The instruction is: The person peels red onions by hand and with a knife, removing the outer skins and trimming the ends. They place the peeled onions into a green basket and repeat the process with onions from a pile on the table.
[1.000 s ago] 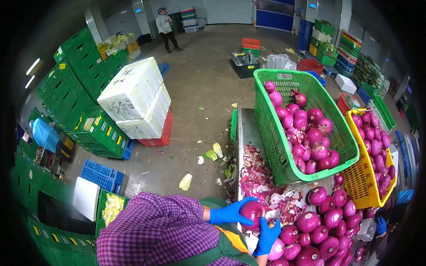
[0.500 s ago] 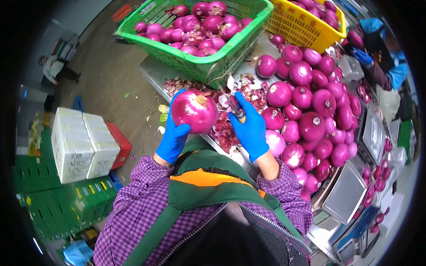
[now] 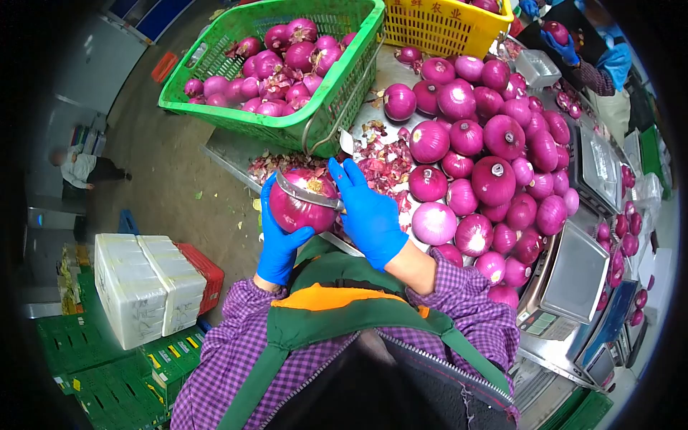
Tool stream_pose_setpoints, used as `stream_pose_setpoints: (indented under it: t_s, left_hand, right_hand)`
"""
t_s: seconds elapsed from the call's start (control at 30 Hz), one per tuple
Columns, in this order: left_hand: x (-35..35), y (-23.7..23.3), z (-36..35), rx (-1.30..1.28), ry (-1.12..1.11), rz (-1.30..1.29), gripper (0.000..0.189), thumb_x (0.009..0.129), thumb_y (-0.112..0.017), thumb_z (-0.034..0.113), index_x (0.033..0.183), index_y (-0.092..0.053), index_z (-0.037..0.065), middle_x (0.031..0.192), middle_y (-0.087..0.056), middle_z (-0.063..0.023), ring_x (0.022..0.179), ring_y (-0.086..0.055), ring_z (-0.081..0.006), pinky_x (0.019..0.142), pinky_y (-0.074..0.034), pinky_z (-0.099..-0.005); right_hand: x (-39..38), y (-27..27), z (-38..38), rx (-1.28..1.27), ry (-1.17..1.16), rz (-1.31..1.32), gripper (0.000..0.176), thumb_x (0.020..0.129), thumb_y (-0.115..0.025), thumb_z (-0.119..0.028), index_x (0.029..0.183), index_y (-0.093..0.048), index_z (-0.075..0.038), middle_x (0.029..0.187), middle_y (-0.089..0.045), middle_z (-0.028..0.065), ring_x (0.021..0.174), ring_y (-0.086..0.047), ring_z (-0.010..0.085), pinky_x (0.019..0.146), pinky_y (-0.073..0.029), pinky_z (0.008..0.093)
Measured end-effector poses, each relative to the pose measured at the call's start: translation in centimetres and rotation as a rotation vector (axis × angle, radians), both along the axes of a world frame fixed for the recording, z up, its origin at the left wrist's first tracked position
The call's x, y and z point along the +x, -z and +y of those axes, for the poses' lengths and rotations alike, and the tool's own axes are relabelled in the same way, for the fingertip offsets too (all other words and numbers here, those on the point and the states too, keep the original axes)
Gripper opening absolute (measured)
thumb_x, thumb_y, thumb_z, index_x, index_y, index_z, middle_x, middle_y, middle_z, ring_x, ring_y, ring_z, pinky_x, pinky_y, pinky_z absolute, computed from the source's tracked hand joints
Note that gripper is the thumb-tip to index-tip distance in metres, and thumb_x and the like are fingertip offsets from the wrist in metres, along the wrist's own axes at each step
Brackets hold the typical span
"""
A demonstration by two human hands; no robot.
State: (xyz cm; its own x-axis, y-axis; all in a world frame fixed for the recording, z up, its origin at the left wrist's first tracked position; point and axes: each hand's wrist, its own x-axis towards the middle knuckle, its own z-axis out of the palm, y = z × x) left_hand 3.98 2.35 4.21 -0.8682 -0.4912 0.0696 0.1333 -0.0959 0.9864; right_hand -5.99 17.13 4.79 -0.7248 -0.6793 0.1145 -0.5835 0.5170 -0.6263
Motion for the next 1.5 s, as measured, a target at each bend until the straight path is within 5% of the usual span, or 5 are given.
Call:
stream_pose_setpoints:
  t_s: [0.67, 0.97, 1.13, 1.37, 1.5]
  left_hand:
    - [2.1, 1.3, 0.6, -0.109, 0.018, 0.004, 0.102, 0.051, -0.089, 0.027, 0.133, -0.030, 0.007, 0.132, -0.041, -0.0126, 0.122, -0.044, -0.0252, 0.104, -0.038, -0.0399]
    - [5.9, -0.6, -3.9, 1.056, 0.129, 0.108, 0.106, 0.064, -0.059, 0.076, 0.144, -0.025, 0.014, 0.142, -0.034, -0.0219, 0.126, -0.041, -0.0393, 0.103, -0.037, -0.0559]
    - [6.0, -0.6, -3.0, -0.177, 0.356, -0.168, 0.095, 0.082, -0.016, 0.078, 0.141, -0.029, 0.004, 0.127, -0.046, -0.0330, 0.092, -0.064, -0.0397, 0.072, -0.057, -0.0408]
    - [5.5, 4.3, -3.1, -0.346, 0.416, 0.004, 0.083, 0.070, -0.082, 0.029, 0.136, -0.035, 0.009, 0.126, -0.053, -0.0185, 0.101, -0.062, -0.0335, 0.079, -0.055, -0.0440]
    - [6.2, 3.0, -1.1, -0.191, 0.218, 0.165, 0.074, 0.079, -0.072, 0.032, 0.137, -0.032, 0.012, 0.128, -0.052, -0.0171, 0.106, -0.059, -0.0340, 0.079, -0.055, -0.0495]
  right_hand:
    - [-0.7, 9.6, -0.1, -0.365, 0.127, 0.084, 0.074, 0.069, -0.054, 0.012, 0.136, -0.045, -0.019, 0.123, -0.057, 0.0109, 0.088, -0.065, 0.0293, 0.071, -0.052, 0.0362]
    - [-1.2, 2.9, -1.1, -0.663, -0.013, -0.542, 0.041, 0.084, -0.062, -0.001, 0.125, -0.056, -0.008, 0.113, -0.064, 0.0086, 0.099, -0.062, 0.0163, 0.086, -0.049, 0.0291]
    - [-0.6, -2.3, -0.9, -0.632, -0.281, -0.816, 0.043, 0.083, -0.067, -0.006, 0.125, -0.056, -0.006, 0.124, -0.058, 0.0079, 0.111, -0.056, 0.0163, 0.095, -0.045, 0.0307]
    - [-0.2, -2.6, -2.8, -0.568, -0.540, -0.493, 0.041, 0.077, -0.073, -0.007, 0.116, -0.063, -0.007, 0.118, -0.061, 0.0089, 0.112, -0.055, 0.0215, 0.097, -0.043, 0.0340]
    - [0.2, -1.6, -2.5, -0.616, -0.496, -0.497, 0.029, 0.076, -0.071, -0.002, 0.105, -0.067, -0.004, 0.111, -0.065, 0.0094, 0.106, -0.058, 0.0225, 0.092, -0.046, 0.0353]
